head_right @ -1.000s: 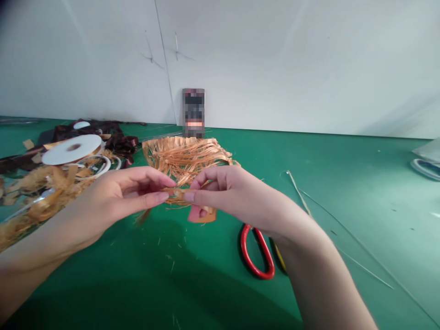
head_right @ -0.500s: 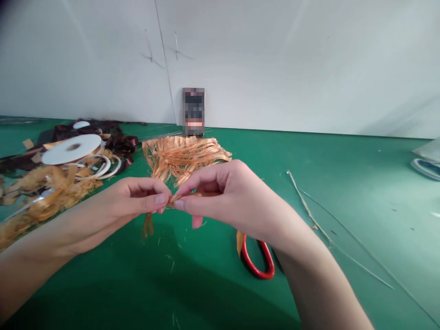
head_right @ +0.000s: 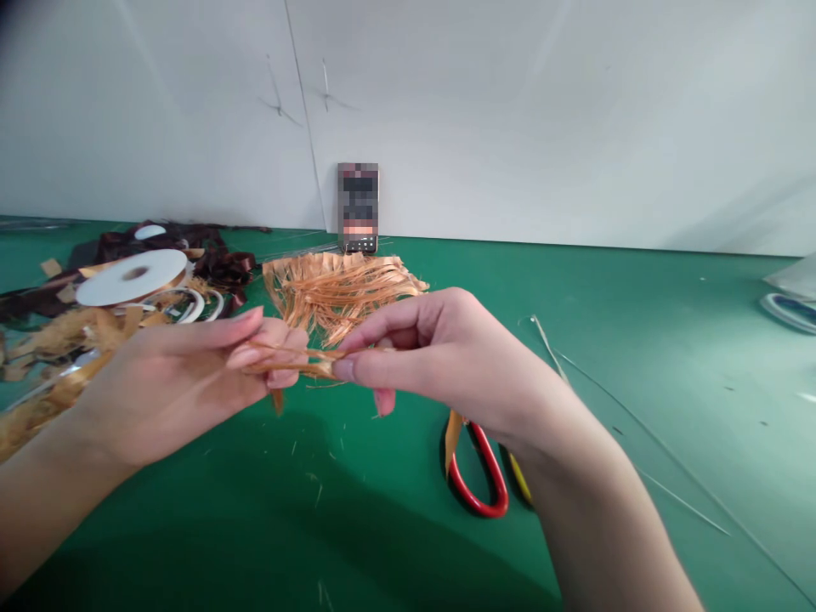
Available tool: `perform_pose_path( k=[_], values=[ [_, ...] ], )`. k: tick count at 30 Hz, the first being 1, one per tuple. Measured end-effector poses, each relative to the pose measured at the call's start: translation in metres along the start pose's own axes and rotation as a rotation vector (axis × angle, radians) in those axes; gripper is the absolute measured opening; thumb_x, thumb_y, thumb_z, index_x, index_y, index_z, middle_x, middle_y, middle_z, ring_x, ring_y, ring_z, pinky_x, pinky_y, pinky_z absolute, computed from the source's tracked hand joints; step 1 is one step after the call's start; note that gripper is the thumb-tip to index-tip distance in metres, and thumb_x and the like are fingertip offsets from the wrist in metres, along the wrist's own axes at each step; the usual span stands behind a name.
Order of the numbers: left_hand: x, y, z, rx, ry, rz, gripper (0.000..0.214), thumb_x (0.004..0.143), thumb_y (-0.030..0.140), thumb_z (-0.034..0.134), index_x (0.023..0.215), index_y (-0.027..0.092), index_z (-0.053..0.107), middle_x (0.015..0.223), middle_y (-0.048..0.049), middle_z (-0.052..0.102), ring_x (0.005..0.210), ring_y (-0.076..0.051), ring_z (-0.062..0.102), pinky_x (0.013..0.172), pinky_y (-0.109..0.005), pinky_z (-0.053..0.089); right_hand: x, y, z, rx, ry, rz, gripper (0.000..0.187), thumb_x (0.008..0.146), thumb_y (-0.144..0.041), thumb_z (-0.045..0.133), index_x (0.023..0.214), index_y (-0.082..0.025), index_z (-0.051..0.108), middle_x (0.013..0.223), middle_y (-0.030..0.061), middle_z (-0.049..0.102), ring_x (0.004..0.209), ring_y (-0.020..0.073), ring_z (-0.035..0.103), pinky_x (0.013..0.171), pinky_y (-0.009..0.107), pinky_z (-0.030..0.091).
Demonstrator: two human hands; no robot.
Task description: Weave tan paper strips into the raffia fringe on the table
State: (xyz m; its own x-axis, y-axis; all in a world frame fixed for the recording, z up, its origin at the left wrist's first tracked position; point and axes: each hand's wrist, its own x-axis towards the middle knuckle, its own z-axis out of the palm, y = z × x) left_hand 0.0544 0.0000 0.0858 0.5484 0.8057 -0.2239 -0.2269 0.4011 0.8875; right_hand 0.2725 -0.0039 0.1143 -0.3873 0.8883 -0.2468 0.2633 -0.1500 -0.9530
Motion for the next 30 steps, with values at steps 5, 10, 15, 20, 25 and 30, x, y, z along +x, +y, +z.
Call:
perform_pose_path(
  k=[5, 10, 15, 20, 25, 30],
  values=[
    [0.003, -0.001, -0.002, 0.114, 0.163, 0.046, 0.045, 0.088, 0.039, 0.052, 0.047, 0.02, 0.056, 0.062, -0.0027, 0.048, 0.077, -0.018, 0.053, 0.071, -0.03, 0.049, 0.001, 0.0, -0.001, -0.011, -0.013, 0.019, 0.004, 0.068, -0.024, 0.078, 0.07, -0.024, 0.075, 0.051, -0.0041, 0.059, 0.042, 0.0069, 0.049, 0.04, 0.023, 0.036],
    [0.009, -0.005, -0.013, 0.126, 0.34, 0.194, 0.048, 0.086, 0.032, 0.055, 0.04, 0.021, 0.042, 0.054, -0.0011, 0.041, 0.097, -0.021, 0.057, 0.081, -0.028, 0.048, 0.001, 0.004, -0.003, -0.032, 0.114, 0.029, 0.006, 0.067, -0.031, 0.078, 0.067, -0.025, 0.076, 0.057, -0.0015, 0.062, 0.047, 0.0073, 0.049, 0.04, 0.021, 0.035],
    [0.013, -0.005, -0.014, 0.196, 0.49, 0.382, 0.041, 0.088, 0.028, 0.049, 0.048, 0.021, 0.049, 0.06, 0.0, 0.048, 0.091, -0.017, 0.057, 0.082, -0.026, 0.045, 0.004, 0.006, -0.002, -0.043, 0.138, 0.02, 0.008, 0.065, -0.03, 0.079, 0.067, -0.024, 0.075, 0.058, -0.0006, 0.062, 0.05, 0.0079, 0.048, 0.041, 0.021, 0.034],
    [0.006, -0.007, 0.0, 0.541, 0.333, 0.34, 0.02, 0.086, 0.044, 0.059, 0.094, 0.029, 0.07, 0.108, 0.0011, 0.067, 0.107, -0.02, 0.057, 0.085, -0.027, 0.045, 0.007, 0.007, 0.005, -0.073, 0.092, -0.003, 0.009, 0.066, -0.029, 0.078, 0.068, -0.022, 0.073, 0.052, -0.0029, 0.054, 0.047, 0.0076, 0.045, 0.042, 0.022, 0.035],
    [0.002, -0.006, 0.009, 0.681, 0.121, 0.17, 0.017, 0.08, 0.045, 0.066, 0.091, 0.033, 0.073, 0.094, 0.0039, 0.072, 0.087, -0.017, 0.065, 0.072, -0.025, 0.049, 0.007, 0.01, 0.012, -0.1, 0.077, -0.05, 0.004, 0.072, -0.027, 0.073, 0.069, -0.024, 0.073, 0.05, -0.0048, 0.047, 0.045, 0.0062, 0.037, 0.04, 0.021, 0.029],
    [0.004, -0.009, 0.006, 0.676, 0.153, 0.111, 0.007, 0.078, 0.035, 0.07, 0.074, 0.031, 0.075, 0.073, 0.0049, 0.071, 0.073, -0.014, 0.064, 0.068, -0.023, 0.047, 0.004, 0.011, 0.012, -0.093, 0.04, -0.077, 0.003, 0.073, -0.028, 0.073, 0.071, -0.026, 0.075, 0.053, -0.0047, 0.051, 0.045, 0.0053, 0.04, 0.039, 0.02, 0.03]
  ],
)
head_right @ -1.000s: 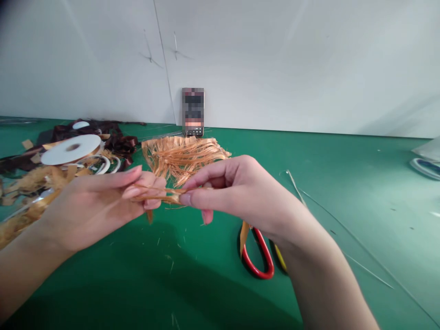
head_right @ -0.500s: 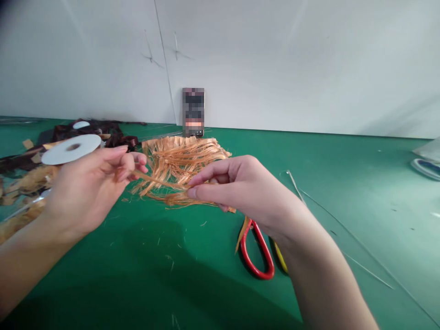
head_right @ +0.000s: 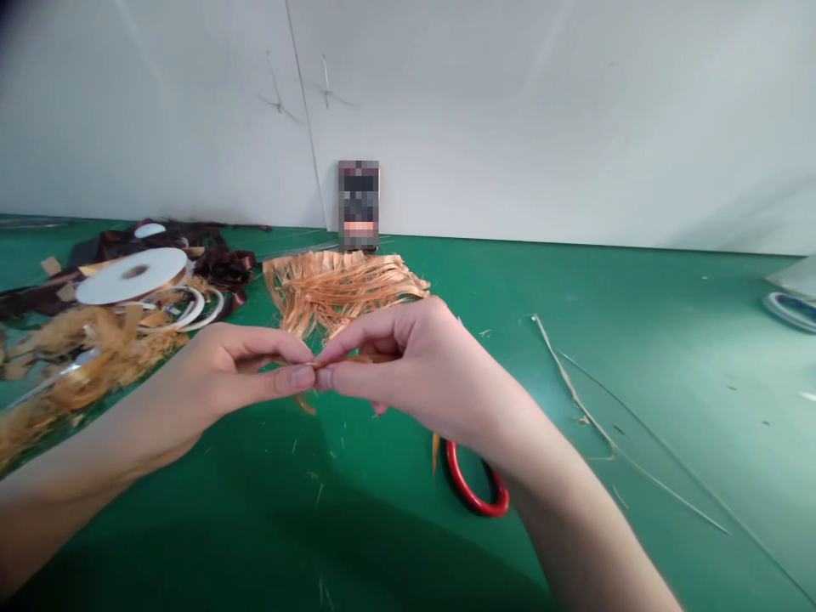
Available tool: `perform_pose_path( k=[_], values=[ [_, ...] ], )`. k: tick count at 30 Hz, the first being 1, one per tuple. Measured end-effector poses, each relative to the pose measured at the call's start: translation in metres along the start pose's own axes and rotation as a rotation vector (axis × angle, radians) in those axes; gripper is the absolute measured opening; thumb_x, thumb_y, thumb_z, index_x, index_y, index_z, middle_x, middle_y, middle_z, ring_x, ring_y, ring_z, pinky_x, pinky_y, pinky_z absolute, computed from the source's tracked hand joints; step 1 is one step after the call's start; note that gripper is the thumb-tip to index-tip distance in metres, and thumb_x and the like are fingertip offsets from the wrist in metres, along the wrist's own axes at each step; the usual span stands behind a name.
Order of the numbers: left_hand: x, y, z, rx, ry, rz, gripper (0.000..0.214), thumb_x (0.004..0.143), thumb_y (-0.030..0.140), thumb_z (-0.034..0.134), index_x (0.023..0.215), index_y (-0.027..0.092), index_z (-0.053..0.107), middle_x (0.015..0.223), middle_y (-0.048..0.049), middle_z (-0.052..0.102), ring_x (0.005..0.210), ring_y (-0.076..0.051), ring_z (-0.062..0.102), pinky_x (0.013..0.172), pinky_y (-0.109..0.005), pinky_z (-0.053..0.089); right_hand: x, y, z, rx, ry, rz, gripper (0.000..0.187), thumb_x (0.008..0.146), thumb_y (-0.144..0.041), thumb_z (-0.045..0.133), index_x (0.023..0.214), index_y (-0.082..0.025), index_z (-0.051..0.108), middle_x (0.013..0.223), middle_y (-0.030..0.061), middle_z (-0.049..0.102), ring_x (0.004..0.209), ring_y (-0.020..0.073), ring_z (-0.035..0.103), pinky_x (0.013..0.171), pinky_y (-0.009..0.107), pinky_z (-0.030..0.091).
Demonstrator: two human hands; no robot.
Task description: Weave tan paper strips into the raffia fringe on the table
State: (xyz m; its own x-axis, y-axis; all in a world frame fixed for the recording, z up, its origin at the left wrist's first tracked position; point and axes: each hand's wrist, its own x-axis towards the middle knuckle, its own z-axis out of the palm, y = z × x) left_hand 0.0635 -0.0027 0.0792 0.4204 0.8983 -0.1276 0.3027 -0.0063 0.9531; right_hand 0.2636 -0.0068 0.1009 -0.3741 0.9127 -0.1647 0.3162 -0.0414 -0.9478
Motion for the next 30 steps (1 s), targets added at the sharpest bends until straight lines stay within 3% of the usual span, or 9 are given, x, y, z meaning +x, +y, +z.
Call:
perform_pose_path(
  k=[6, 12, 16, 19, 23, 30],
  values=[
    [-0.0011, -0.0011, -0.0012, -0.154, 0.056, 0.045, 0.006, 0.078, 0.036, 0.072, 0.076, 0.031, 0.075, 0.076, 0.0046, 0.072, 0.073, -0.013, 0.064, 0.069, -0.022, 0.05, -0.001, -0.0025, -0.0053, 0.1, 0.0, 0.046, 0.005, 0.07, -0.031, 0.077, 0.071, -0.026, 0.076, 0.055, -0.0043, 0.057, 0.045, 0.0047, 0.042, 0.038, 0.018, 0.033],
    [-0.0037, 0.0005, -0.0052, -0.28, 0.084, 0.061, 0.011, 0.083, 0.036, 0.067, 0.078, 0.028, 0.073, 0.082, 0.0035, 0.07, 0.083, -0.012, 0.062, 0.074, -0.02, 0.047, 0.0002, -0.0056, -0.0058, 0.167, 0.007, 0.074, 0.006, 0.067, -0.024, 0.079, 0.067, -0.024, 0.074, 0.049, -0.0059, 0.05, 0.043, 0.0048, 0.042, 0.038, 0.018, 0.033],
    [-0.0026, 0.0006, -0.0068, -0.342, 0.182, 0.07, 0.011, 0.084, 0.031, 0.063, 0.08, 0.025, 0.071, 0.086, 0.003, 0.067, 0.091, -0.013, 0.059, 0.08, -0.021, 0.044, -0.0002, -0.0066, -0.0059, 0.148, 0.02, 0.079, 0.006, 0.066, -0.025, 0.08, 0.069, -0.024, 0.074, 0.05, -0.0051, 0.052, 0.044, 0.0054, 0.043, 0.039, 0.019, 0.035],
    [-0.0018, 0.0005, -0.007, -0.293, 0.218, 0.099, 0.013, 0.086, 0.034, 0.061, 0.083, 0.026, 0.07, 0.092, 0.0033, 0.066, 0.097, -0.014, 0.057, 0.083, -0.022, 0.043, -0.0003, -0.0056, -0.0057, 0.141, 0.032, 0.069, 0.006, 0.067, -0.026, 0.079, 0.069, -0.024, 0.075, 0.051, -0.0052, 0.052, 0.046, 0.0054, 0.044, 0.041, 0.019, 0.037],
    [-0.0025, 0.0006, -0.0056, -0.127, 0.117, 0.113, 0.014, 0.084, 0.04, 0.064, 0.081, 0.029, 0.071, 0.099, 0.0046, 0.067, 0.098, -0.015, 0.058, 0.08, -0.022, 0.044, -0.0009, -0.0045, -0.0047, 0.13, 0.026, 0.055, 0.005, 0.068, -0.025, 0.078, 0.071, -0.022, 0.074, 0.05, -0.0054, 0.052, 0.046, 0.0053, 0.045, 0.042, 0.019, 0.038],
    [-0.0025, 0.0011, -0.0034, -0.013, 0.074, 0.127, 0.015, 0.085, 0.039, 0.064, 0.077, 0.028, 0.069, 0.09, 0.0052, 0.066, 0.086, -0.013, 0.059, 0.076, -0.021, 0.045, -0.0005, -0.0079, -0.0011, 0.096, 0.012, 0.072, 0.006, 0.069, -0.026, 0.077, 0.071, -0.021, 0.074, 0.057, -0.0031, 0.058, 0.046, 0.0058, 0.044, 0.039, 0.02, 0.036]
  ],
)
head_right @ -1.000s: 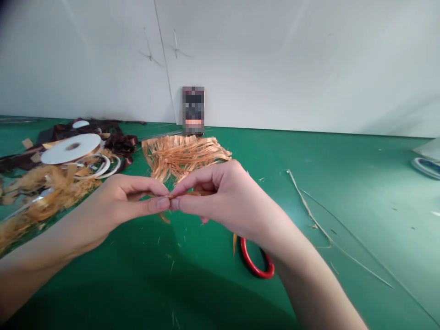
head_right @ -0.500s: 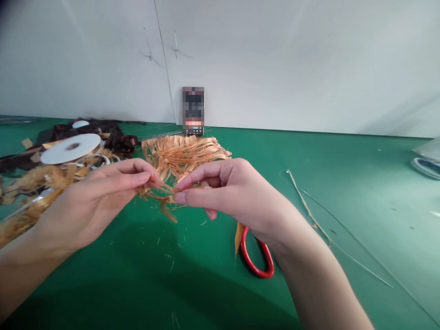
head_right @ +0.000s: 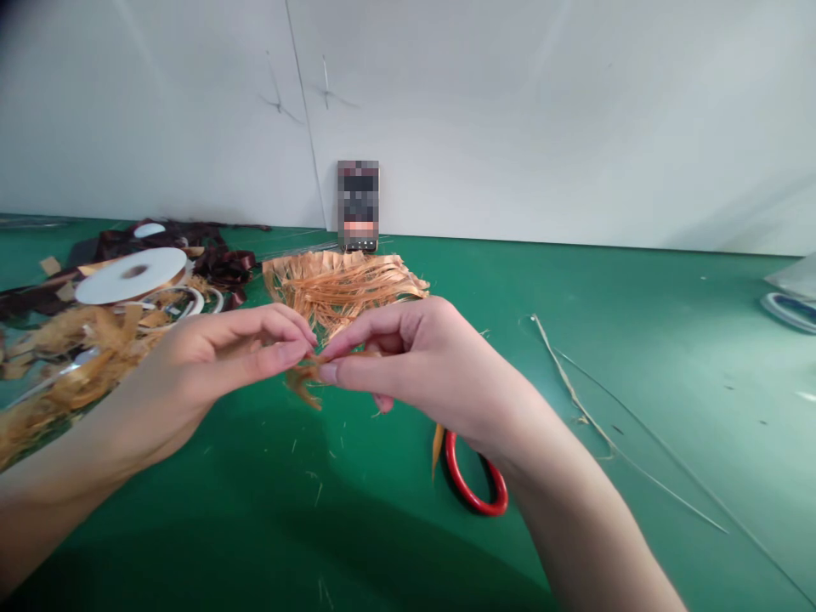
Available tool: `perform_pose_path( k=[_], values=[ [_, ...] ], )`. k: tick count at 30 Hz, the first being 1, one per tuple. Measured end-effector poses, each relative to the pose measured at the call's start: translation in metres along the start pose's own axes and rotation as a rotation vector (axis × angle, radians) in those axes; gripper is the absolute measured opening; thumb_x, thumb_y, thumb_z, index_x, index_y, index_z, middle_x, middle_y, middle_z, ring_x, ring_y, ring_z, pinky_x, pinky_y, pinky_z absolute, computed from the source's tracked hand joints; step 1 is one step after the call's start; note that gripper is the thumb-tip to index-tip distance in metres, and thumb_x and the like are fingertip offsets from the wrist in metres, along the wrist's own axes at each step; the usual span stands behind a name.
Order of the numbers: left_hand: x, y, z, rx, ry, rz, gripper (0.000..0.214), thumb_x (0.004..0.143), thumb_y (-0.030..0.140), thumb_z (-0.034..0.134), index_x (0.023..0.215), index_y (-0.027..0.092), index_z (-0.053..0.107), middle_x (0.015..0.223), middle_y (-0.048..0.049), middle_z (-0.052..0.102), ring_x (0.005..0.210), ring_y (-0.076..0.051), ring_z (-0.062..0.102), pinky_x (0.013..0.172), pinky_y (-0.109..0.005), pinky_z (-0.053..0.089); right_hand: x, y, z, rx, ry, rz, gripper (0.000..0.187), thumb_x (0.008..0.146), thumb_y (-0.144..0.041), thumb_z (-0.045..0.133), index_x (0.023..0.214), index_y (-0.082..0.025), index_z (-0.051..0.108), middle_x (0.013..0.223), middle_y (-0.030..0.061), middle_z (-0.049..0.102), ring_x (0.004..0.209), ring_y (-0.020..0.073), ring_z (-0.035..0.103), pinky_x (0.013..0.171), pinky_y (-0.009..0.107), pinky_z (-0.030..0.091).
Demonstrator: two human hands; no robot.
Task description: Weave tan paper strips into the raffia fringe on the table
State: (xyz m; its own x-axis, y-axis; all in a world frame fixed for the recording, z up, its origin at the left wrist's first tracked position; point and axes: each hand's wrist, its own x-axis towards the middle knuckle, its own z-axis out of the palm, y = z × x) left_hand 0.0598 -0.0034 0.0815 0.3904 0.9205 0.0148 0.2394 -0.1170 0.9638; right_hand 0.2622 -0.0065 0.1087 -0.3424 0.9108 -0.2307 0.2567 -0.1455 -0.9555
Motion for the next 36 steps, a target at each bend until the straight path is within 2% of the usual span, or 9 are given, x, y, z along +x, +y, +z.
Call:
perform_pose_path(
  k=[7, 11, 13, 16, 19, 23, 29, 34, 36],
  values=[
    [0.002, -0.002, 0.001, 0.01, 0.077, 0.022, 0.016, 0.086, 0.041, 0.062, 0.082, 0.027, 0.068, 0.093, 0.0037, 0.065, 0.092, -0.014, 0.057, 0.076, -0.021, 0.044, 0.001, 0.002, 0.0, 0.003, -0.011, 0.013, 0.006, 0.068, -0.026, 0.078, 0.068, -0.023, 0.073, 0.054, -0.004, 0.06, 0.043, 0.0059, 0.044, 0.039, 0.023, 0.033],
    [-0.002, -0.001, 0.003, 0.034, 0.3, 0.093, 0.012, 0.087, 0.039, 0.062, 0.09, 0.028, 0.066, 0.097, 0.0041, 0.064, 0.091, -0.012, 0.057, 0.077, -0.02, 0.043, 0.002, 0.002, 0.001, 0.025, -0.015, 0.093, 0.011, 0.069, -0.028, 0.078, 0.071, -0.021, 0.069, 0.046, -0.0049, 0.059, 0.037, 0.0054, 0.042, 0.037, 0.023, 0.028],
    [-0.005, 0.001, 0.004, 0.074, 0.388, 0.143, 0.01, 0.088, 0.037, 0.062, 0.091, 0.029, 0.064, 0.091, 0.0055, 0.064, 0.085, -0.01, 0.058, 0.076, -0.018, 0.043, 0.004, 0.003, 0.005, 0.123, -0.011, 0.146, 0.014, 0.076, -0.032, 0.073, 0.073, -0.02, 0.066, 0.053, -0.0015, 0.066, 0.039, 0.0073, 0.05, 0.04, 0.024, 0.036],
    [-0.009, 0.006, 0.006, 0.112, 0.292, 0.122, 0.015, 0.09, 0.039, 0.057, 0.085, 0.026, 0.063, 0.075, 0.0054, 0.065, 0.071, -0.01, 0.06, 0.068, -0.019, 0.046, 0.007, 0.005, 0.012, 0.31, 0.015, 0.144, 0.017, 0.081, -0.035, 0.067, 0.076, -0.019, 0.065, 0.074, 0.0049, 0.074, 0.064, 0.0142, 0.068, 0.06, 0.028, 0.051],
    [-0.007, 0.007, 0.007, 0.121, 0.196, 0.024, 0.02, 0.086, 0.042, 0.061, 0.097, 0.025, 0.063, 0.08, 0.0021, 0.069, 0.078, -0.014, 0.065, 0.069, -0.022, 0.05, 0.009, 0.009, 0.018, 0.307, 0.081, 0.092, 0.012, 0.077, -0.032, 0.072, 0.076, -0.02, 0.069, 0.083, 0.0032, 0.073, 0.08, 0.0149, 0.068, 0.069, 0.026, 0.051],
    [-0.003, 0.004, 0.008, 0.084, 0.227, -0.009, 0.035, 0.08, 0.04, 0.068, 0.11, 0.025, 0.058, 0.1, -0.0021, 0.068, 0.094, -0.019, 0.065, 0.076, -0.024, 0.053, 0.009, 0.013, 0.021, 0.279, 0.097, 0.031, 0.005, 0.07, -0.025, 0.077, 0.075, -0.023, 0.074, 0.083, -0.0004, 0.073, 0.081, 0.0129, 0.065, 0.074, 0.025, 0.049],
    [-0.001, -0.001, 0.006, -0.036, 0.162, -0.022, 0.028, 0.082, 0.038, 0.068, 0.107, 0.027, 0.062, 0.106, -0.0022, 0.068, 0.098, -0.018, 0.066, 0.076, -0.022, 0.055, 0.01, 0.017, 0.018, 0.352, 0.05, 0.012, 0.012, 0.063, -0.022, 0.082, 0.072, -0.022, 0.075, 0.07, -0.0036, 0.07, 0.065, 0.0091, 0.061, 0.066, 0.024, 0.05],
    [-0.001, -0.005, 0.004, -0.12, 0.186, -0.007, 0.021, 0.08, 0.035, 0.071, 0.099, 0.027, 0.066, 0.097, 0.0008, 0.069, 0.094, -0.013, 0.065, 0.078, -0.018, 0.053, 0.009, 0.015, 0.017, 0.296, -0.047, 0.065, 0.015, 0.064, -0.024, 0.082, 0.076, -0.02, 0.073, 0.07, -0.0024, 0.07, 0.063, 0.0084, 0.061, 0.064, 0.024, 0.049],
    [-0.001, -0.005, 0.004, -0.15, 0.2, -0.016, 0.019, 0.079, 0.033, 0.073, 0.095, 0.026, 0.067, 0.093, 0.0015, 0.068, 0.09, -0.012, 0.065, 0.076, -0.016, 0.053, 0.009, 0.014, 0.017, 0.26, -0.043, 0.075, 0.017, 0.065, -0.026, 0.082, 0.078, -0.02, 0.072, 0.074, -0.0015, 0.07, 0.067, 0.0095, 0.062, 0.064, 0.024, 0.048]
  ],
)
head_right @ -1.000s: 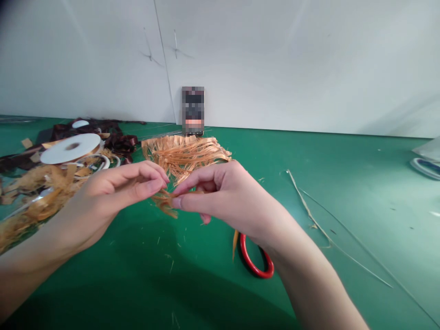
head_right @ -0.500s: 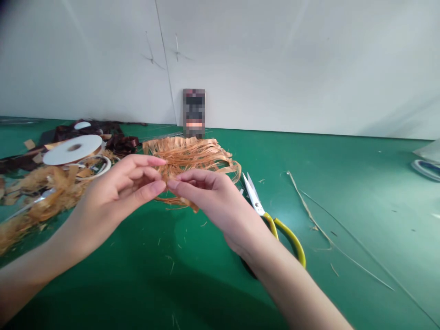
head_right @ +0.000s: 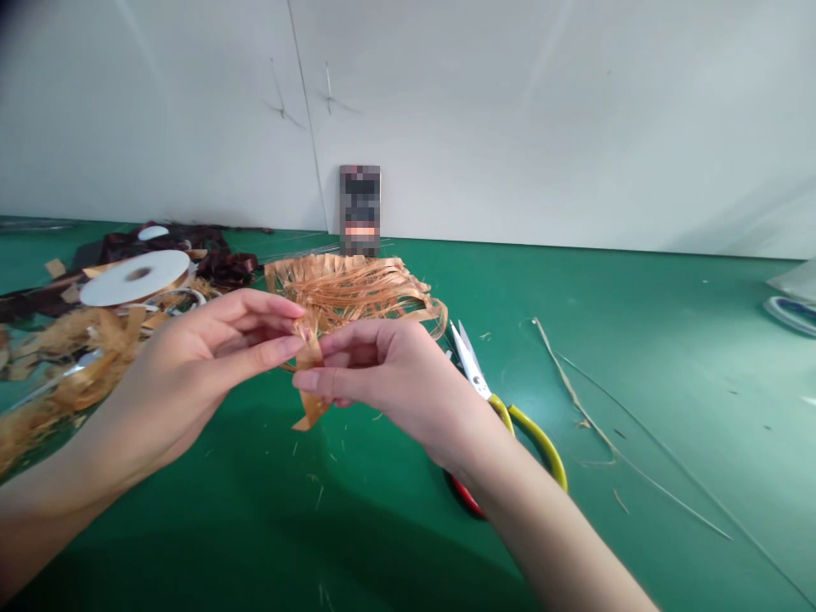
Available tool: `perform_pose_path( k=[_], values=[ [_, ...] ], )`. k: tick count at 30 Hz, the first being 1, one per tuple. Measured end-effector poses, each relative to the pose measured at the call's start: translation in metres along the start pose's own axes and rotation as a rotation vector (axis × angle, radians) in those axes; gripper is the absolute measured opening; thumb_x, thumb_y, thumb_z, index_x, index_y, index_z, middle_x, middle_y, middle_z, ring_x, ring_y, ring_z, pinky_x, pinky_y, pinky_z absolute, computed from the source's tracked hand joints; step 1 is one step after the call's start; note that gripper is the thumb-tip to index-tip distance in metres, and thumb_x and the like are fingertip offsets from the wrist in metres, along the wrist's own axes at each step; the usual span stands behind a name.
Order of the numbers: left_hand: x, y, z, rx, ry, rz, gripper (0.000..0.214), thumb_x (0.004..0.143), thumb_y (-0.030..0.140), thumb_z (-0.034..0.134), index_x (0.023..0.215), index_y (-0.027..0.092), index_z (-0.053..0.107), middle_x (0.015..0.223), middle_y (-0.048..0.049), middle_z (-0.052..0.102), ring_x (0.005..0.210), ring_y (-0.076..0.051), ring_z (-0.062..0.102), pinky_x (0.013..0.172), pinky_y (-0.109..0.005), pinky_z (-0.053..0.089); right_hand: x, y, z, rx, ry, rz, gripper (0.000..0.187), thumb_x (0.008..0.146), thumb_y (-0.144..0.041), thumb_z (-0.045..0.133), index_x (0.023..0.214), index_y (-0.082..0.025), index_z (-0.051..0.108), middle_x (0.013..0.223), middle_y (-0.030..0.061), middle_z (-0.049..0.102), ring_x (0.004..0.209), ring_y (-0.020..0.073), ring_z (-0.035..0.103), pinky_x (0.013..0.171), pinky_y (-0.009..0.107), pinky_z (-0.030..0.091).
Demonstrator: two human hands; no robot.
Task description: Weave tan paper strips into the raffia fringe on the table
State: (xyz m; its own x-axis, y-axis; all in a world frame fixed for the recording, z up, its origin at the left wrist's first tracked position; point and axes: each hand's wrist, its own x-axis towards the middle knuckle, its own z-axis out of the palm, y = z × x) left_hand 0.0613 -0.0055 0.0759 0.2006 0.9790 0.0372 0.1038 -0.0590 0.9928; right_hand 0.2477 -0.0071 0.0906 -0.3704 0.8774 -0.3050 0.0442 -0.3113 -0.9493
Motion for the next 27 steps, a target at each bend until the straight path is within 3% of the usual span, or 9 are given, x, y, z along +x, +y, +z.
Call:
perform_pose_path(
  k=[5, 10, 16, 27],
  values=[
    [-0.0009, 0.0024, 0.0012, 0.013, -0.015, -0.033, 0.026, 0.076, 0.032, 0.075, 0.099, 0.025, 0.065, 0.092, 0.0004, 0.068, 0.084, -0.013, 0.065, 0.07, -0.019, 0.055, -0.0004, -0.0004, -0.0007, -0.007, 0.085, -0.058, 0.01, 0.071, -0.028, 0.077, 0.078, -0.022, 0.074, 0.08, -0.001, 0.073, 0.076, 0.011, 0.064, 0.069, 0.024, 0.047],
    [-0.0021, 0.0015, 0.0011, 0.041, -0.019, -0.046, 0.031, 0.075, 0.036, 0.074, 0.102, 0.023, 0.064, 0.103, -0.0033, 0.067, 0.086, -0.016, 0.065, 0.07, -0.023, 0.056, -0.0001, -0.0006, -0.0026, 0.001, 0.108, -0.045, 0.011, 0.068, -0.028, 0.079, 0.074, -0.021, 0.074, 0.078, 0.0011, 0.072, 0.072, 0.0122, 0.063, 0.067, 0.026, 0.048],
    [-0.0022, -0.0002, 0.0002, 0.054, 0.021, -0.03, 0.03, 0.075, 0.036, 0.075, 0.101, 0.025, 0.064, 0.105, -0.0018, 0.065, 0.09, -0.016, 0.064, 0.072, -0.021, 0.056, -0.0004, -0.0006, -0.0068, 0.008, 0.183, -0.044, 0.01, 0.064, -0.025, 0.081, 0.072, -0.021, 0.075, 0.073, 0.0005, 0.071, 0.067, 0.0116, 0.061, 0.062, 0.025, 0.047],
    [-0.003, 0.0023, 0.0045, 0.047, -0.012, -0.011, 0.032, 0.075, 0.032, 0.075, 0.104, 0.025, 0.062, 0.11, -0.0015, 0.065, 0.091, -0.016, 0.067, 0.072, -0.019, 0.057, -0.0016, -0.003, -0.0064, 0.016, 0.106, -0.038, 0.007, 0.069, -0.025, 0.078, 0.071, -0.02, 0.073, 0.067, -0.0018, 0.064, 0.059, 0.0084, 0.051, 0.059, 0.025, 0.041]
  ],
)
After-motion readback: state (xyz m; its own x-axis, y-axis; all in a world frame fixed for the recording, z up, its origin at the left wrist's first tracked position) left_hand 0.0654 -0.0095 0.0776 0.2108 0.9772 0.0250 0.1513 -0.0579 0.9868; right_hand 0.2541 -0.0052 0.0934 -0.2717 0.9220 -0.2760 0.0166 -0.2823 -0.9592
